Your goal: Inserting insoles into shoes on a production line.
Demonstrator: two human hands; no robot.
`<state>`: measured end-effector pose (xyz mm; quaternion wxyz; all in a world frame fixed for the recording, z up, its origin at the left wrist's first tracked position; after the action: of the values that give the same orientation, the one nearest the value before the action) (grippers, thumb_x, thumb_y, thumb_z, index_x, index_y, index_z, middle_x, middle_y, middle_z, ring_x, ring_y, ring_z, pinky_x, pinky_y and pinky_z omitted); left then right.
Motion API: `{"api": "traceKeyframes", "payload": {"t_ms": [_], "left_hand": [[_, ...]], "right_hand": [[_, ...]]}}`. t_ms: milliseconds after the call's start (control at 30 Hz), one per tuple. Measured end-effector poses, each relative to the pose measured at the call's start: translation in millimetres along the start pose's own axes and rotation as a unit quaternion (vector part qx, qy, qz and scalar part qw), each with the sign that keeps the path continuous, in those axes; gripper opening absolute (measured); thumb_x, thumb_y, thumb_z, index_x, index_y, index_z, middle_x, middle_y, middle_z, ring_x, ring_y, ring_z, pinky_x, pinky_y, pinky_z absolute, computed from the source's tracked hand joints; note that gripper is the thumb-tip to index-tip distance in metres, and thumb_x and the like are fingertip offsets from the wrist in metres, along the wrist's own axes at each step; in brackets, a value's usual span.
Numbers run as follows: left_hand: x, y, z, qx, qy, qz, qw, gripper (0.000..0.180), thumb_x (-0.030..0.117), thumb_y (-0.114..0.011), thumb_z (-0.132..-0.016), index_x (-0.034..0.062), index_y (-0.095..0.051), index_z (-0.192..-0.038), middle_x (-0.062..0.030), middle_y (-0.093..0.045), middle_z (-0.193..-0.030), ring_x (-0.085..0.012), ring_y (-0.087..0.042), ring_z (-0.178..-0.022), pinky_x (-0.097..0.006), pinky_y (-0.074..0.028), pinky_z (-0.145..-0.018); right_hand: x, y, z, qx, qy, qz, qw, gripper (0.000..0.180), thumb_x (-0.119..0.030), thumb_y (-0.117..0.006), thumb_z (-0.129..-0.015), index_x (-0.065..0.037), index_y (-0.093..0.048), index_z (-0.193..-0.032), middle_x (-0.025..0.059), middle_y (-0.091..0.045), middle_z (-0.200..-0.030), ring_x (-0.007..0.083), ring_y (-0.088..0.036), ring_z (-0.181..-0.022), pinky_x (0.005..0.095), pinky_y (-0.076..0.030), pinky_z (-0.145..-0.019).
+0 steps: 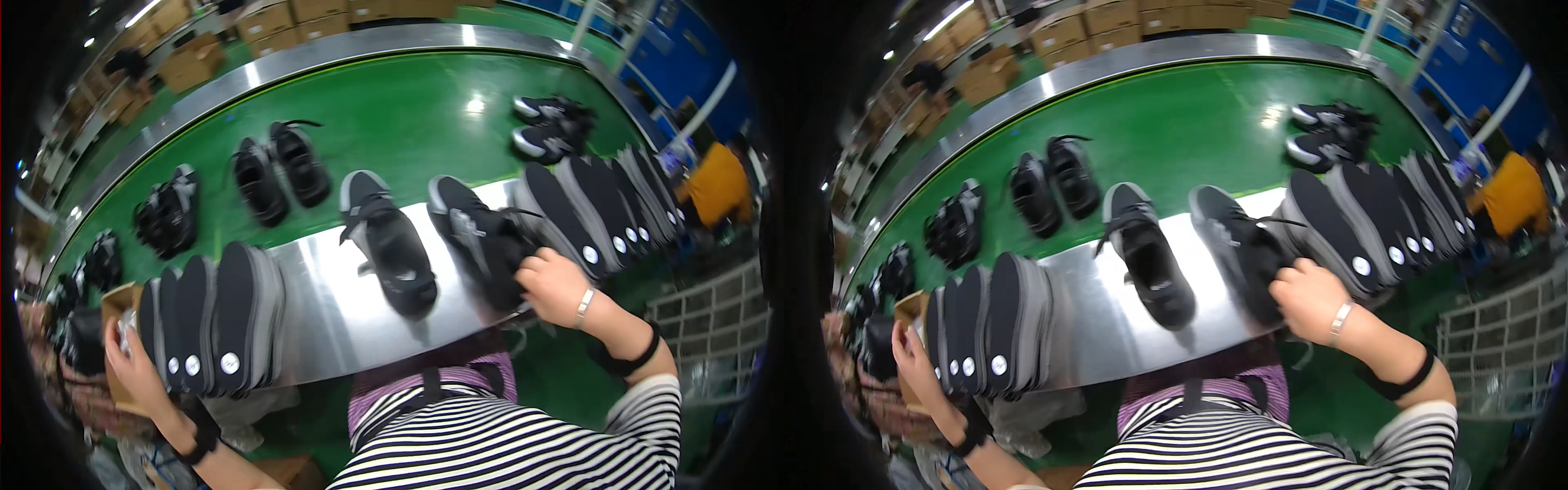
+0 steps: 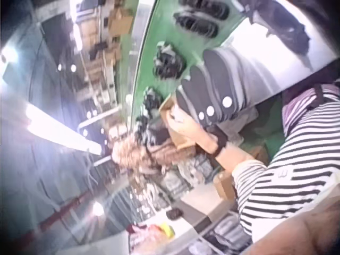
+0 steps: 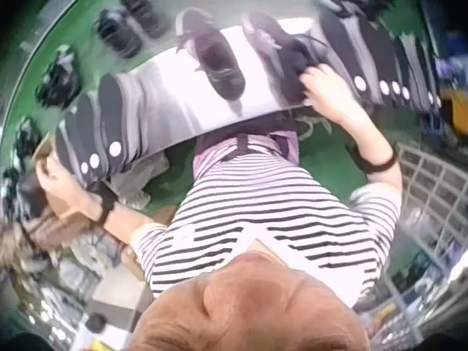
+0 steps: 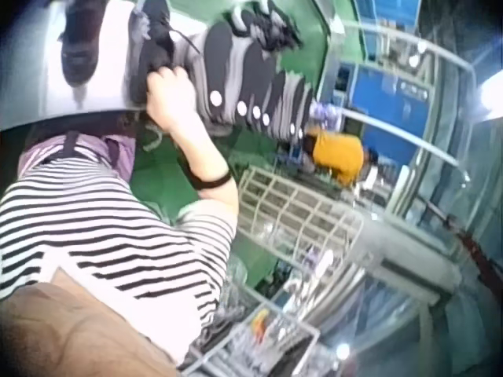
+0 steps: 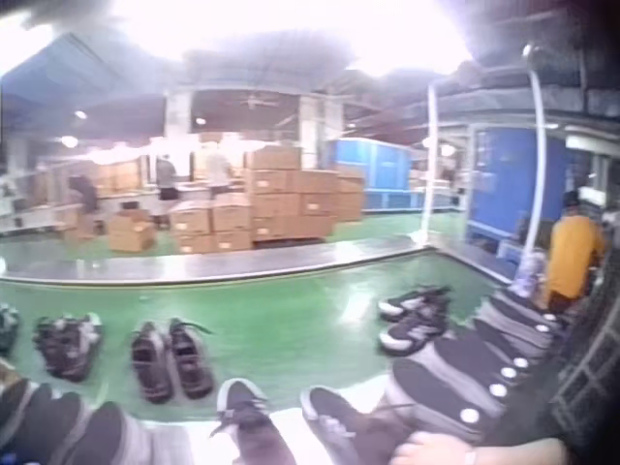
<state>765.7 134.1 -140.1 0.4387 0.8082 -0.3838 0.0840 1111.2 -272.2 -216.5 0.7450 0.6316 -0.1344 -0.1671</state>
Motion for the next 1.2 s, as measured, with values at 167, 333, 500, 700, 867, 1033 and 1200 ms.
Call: {"api": "traceKeyframes", "payload": {"t_ms": [167,333,500,700,867,1033,1200], "left_hand": [[185,-93,141,-0.348,-0.2,0.257,0.879,0.035,0.014,-0.065,-0.069,0.0006,-0.054,-0.1,-0.0141,-0.055,-0.1,-0.029,-0.051,-0.094,-0.036,-0.039,-0.083],[271,-140,185,-0.342,-0.331,0.189,0.859,0.044,0.025,-0.072,-0.059,0.0029,-0.053,-0.091,-0.0114,-0.056,-0.091,-0.0303,-0.049,-0.094,-0.038,-0.038,-0.079],[252,-137,145,-0.306,-0.332,0.119,0.884,0.026,0.008,-0.064,-0.06,0.0028,-0.054,-0.083,-0.0123,-0.055,-0.084,-0.0318,-0.049,-0.089,-0.04,-0.038,-0.078],[260,-123,140,-0.356,-0.32,0.192,0.857,0.046,0.015,-0.068,-0.061,0.0016,-0.05,-0.102,-0.0152,-0.053,-0.102,-0.0328,-0.045,-0.101,-0.041,-0.034,-0.087],[333,-175,180,-0.395,-0.386,0.236,0.799,0.076,0.02,-0.07,-0.061,0.0002,-0.032,-0.124,-0.0184,-0.045,-0.114,-0.0336,-0.041,-0.107,-0.043,-0.033,-0.091],[362,-209,211,-0.436,-0.459,0.27,0.725,0.069,0.016,-0.067,-0.059,0.0008,-0.036,-0.119,-0.0178,-0.046,-0.112,-0.032,-0.042,-0.109,-0.041,-0.032,-0.094],[354,-218,189,-0.403,-0.265,0.43,0.763,0.023,0.015,-0.06,-0.066,0.0015,-0.049,-0.08,-0.0155,-0.053,-0.077,-0.0324,-0.053,-0.075,-0.039,-0.043,-0.067]], "right_hand": [[-30,4,-18,0.026,0.038,-0.104,0.993,0.028,-0.031,-0.057,-0.074,-0.004,-0.056,-0.082,0.0091,-0.055,-0.083,0.0292,-0.053,-0.078,0.0358,-0.046,-0.068],[8,30,-2,0.133,0.024,-0.243,0.961,0.03,-0.032,-0.056,-0.078,-0.007,-0.054,-0.094,0.0114,-0.056,-0.088,0.0297,-0.055,-0.083,0.038,-0.044,-0.071],[134,43,38,0.235,-0.201,-0.139,0.941,0.025,-0.024,-0.059,-0.074,-0.004,-0.056,-0.088,0.0131,-0.056,-0.088,0.0301,-0.054,-0.083,0.0371,-0.044,-0.073],[230,-4,60,0.083,-0.414,-0.129,0.897,0.057,-0.044,-0.072,-0.06,-0.002,-0.048,-0.09,0.0171,-0.055,-0.086,0.0286,-0.054,-0.084,0.0338,-0.042,-0.074],[244,-10,57,0.093,-0.406,-0.136,0.899,0.051,-0.04,-0.073,-0.059,-0.002,-0.047,-0.081,0.0143,-0.056,-0.076,0.0262,-0.055,-0.072,0.0324,-0.043,-0.068],[220,26,73,0.21,-0.408,-0.191,0.868,0.04,-0.034,-0.07,-0.066,-0.002,-0.051,-0.08,0.0065,-0.052,-0.068,0.0157,-0.05,-0.063,0.0285,-0.041,-0.059],[138,53,68,0.172,-0.224,-0.605,0.744,0.02,-0.024,-0.057,-0.08,-0.004,-0.053,-0.078,0.0005,-0.052,-0.066,0.0053,-0.05,-0.06,0.018,-0.041,-0.057]]}}
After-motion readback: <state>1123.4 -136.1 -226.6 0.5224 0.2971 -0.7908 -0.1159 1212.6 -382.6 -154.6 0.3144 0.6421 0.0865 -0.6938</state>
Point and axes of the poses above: each hand's wrist, its own z-axis away from the middle knuckle, its own y-axis out of the back of the hand, x = y × z, the point moved 7 cm from there along -z, towards the middle knuckle
